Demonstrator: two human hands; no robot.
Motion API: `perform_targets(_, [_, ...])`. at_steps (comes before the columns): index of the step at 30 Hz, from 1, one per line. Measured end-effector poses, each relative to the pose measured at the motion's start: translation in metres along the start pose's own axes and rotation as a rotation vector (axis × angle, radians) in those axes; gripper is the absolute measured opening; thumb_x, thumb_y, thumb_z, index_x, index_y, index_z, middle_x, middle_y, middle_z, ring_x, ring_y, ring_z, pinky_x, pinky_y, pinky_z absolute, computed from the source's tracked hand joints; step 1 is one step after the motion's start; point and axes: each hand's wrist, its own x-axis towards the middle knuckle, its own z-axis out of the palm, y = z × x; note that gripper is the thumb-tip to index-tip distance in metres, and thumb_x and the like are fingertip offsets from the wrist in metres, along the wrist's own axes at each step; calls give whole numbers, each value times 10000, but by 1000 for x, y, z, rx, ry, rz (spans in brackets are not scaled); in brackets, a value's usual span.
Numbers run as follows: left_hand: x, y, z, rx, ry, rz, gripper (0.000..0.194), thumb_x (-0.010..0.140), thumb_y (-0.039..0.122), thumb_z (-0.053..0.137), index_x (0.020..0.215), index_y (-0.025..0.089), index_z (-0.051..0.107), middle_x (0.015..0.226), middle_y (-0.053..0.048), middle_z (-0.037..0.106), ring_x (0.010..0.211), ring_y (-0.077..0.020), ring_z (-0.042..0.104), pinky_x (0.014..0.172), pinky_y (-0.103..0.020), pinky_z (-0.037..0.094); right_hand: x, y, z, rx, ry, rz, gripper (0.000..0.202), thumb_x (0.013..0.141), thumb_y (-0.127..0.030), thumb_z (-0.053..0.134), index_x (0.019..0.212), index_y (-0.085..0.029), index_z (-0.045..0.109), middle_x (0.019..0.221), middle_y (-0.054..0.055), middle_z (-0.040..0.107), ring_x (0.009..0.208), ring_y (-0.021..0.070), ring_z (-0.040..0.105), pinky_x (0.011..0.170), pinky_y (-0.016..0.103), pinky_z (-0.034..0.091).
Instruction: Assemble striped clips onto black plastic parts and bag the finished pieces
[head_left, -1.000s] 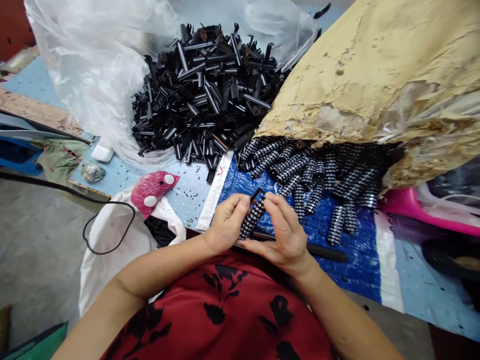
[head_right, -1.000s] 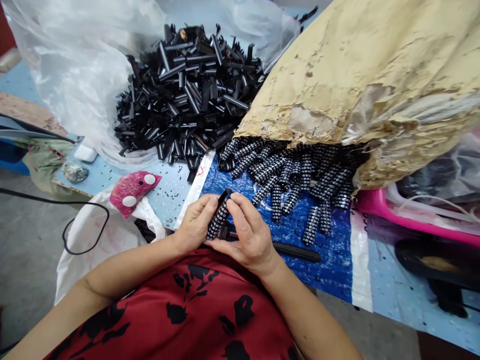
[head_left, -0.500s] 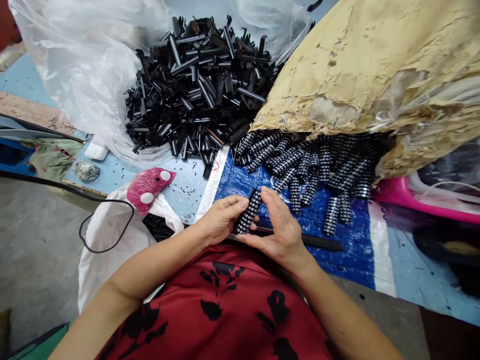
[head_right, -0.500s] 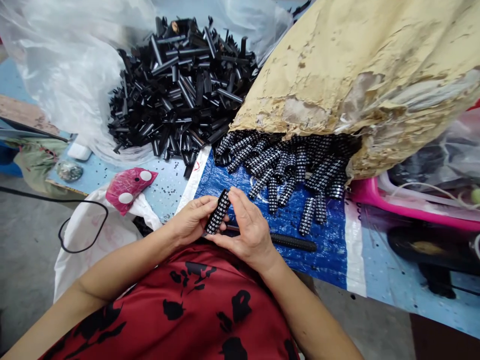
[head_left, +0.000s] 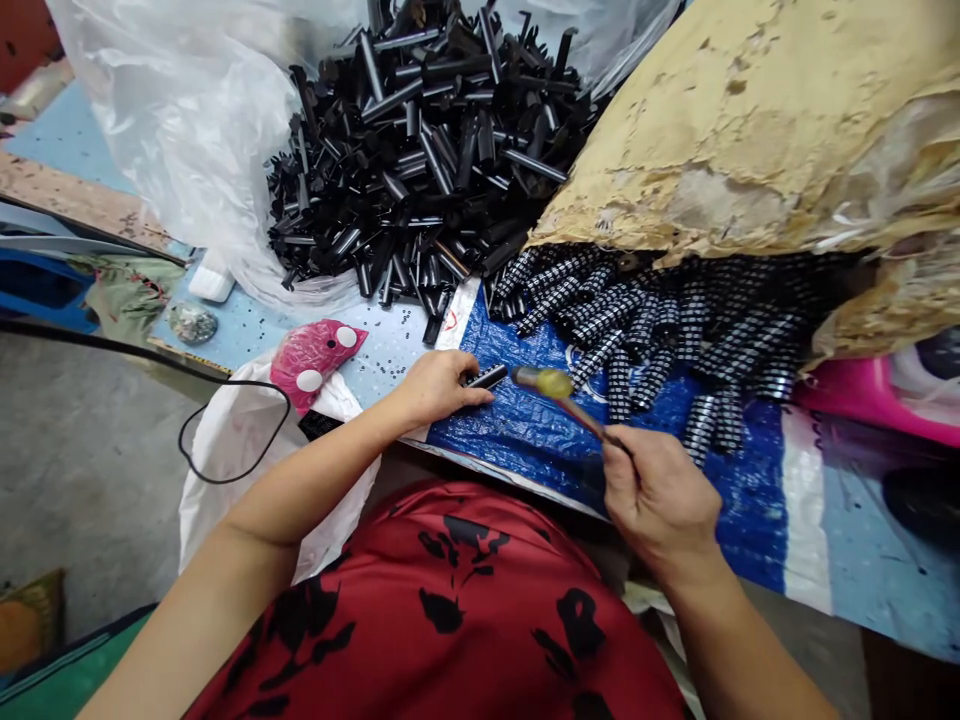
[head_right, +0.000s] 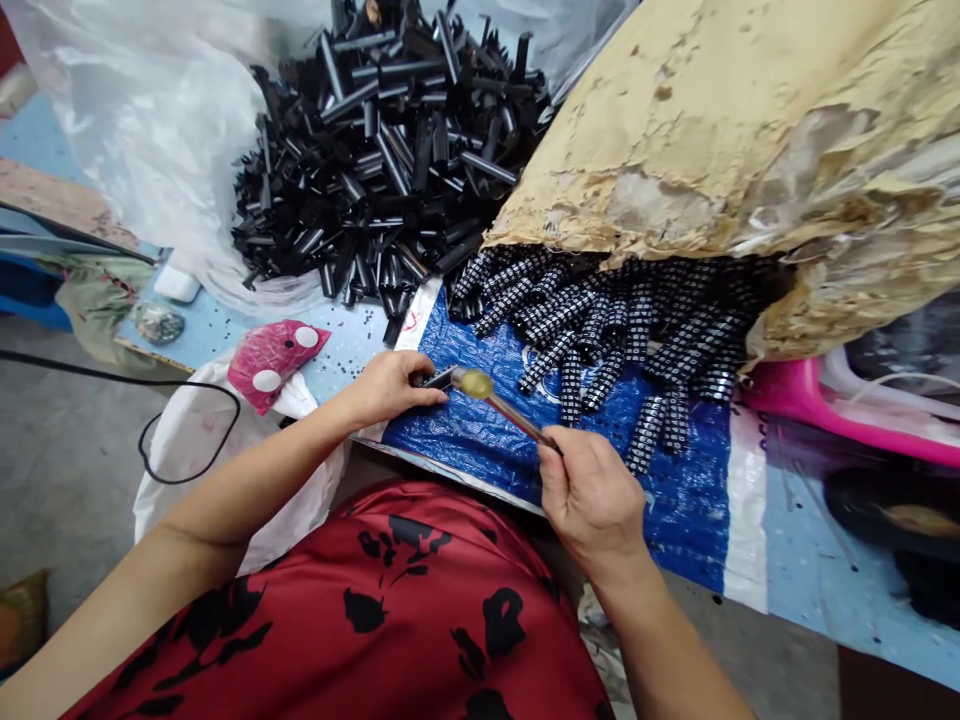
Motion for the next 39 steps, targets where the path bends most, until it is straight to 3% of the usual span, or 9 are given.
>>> perform_targets(8, [10,2,-4,-7,-76,-51,300,780,422,832,779,189,642,674,44,537,638,-131,446,640,-292,266,36,-2,20,-78,-123,-66,204,1015,-240,595,1190,-171,673,908,65,764,726,192,694,681,300,501])
perform_targets(13, [27,5,-16,11,-226,-73,342,679,391,888,756,187,625,662,50,524,643,-131,433,637,-294,270,33,-18,16,137,-3,-188,254,1020,-189,554,1259,-179,641,961,78,771,807,184,715,750,283,538])
perform_targets(20, [30,17,-13,154,-172,-58,264,702,297,836,742,193,597,652,35,502,633,-139,422,631,-306,270,13,-23,27,89,-195,-319,218,981,-192,653,1187,-125,674,818,57,721,695,177,657,705,299,529])
perform_targets(23, [-7,6,-45,152,-135,-13,212,747,271,771,715,198,574,638,32,504,593,-123,408,587,-291,262,-2,-8,16,169,-144,-295,268,956,-153,677,1221,-122,667,923,84,757,794,186,695,781,304,553])
perform_targets(28, [-79,-48,-128,19,-536,-189,324,746,488,812,857,197,721,633,24,587,577,-131,508,540,-240,349,-15,19,-7,47,-132,-105,218,925,-258,759,1113,-163,704,956,82,756,838,199,705,800,314,559])
perform_targets(31, [-84,-56,-131,-55,-386,-216,400,783,556,761,962,199,747,756,-17,679,677,-174,604,603,-265,443,1,27,-6,-65,-23,16,235,941,-316,742,1101,-156,682,941,85,755,839,207,707,805,316,552])
perform_targets(34, [-56,-40,-100,-42,-7,-130,339,898,518,640,936,188,703,842,-38,693,753,-176,609,671,-282,464,20,29,4,-279,-68,112,361,972,-413,685,1187,-123,662,929,105,759,767,219,692,710,325,514])
perform_targets(37, [-15,-28,-74,238,374,-108,156,943,273,551,967,173,668,920,-69,687,823,-192,590,737,-320,458,28,29,14,-420,-225,139,439,996,-459,612,1249,-104,664,872,125,758,713,240,683,618,333,452])
perform_targets(39, [8,-29,-70,462,438,-99,178,924,158,529,1027,155,674,1012,-119,680,899,-229,592,776,-359,456,27,31,14,-417,-246,215,427,987,-447,596,1246,-116,677,828,116,751,662,240,663,581,338,423])
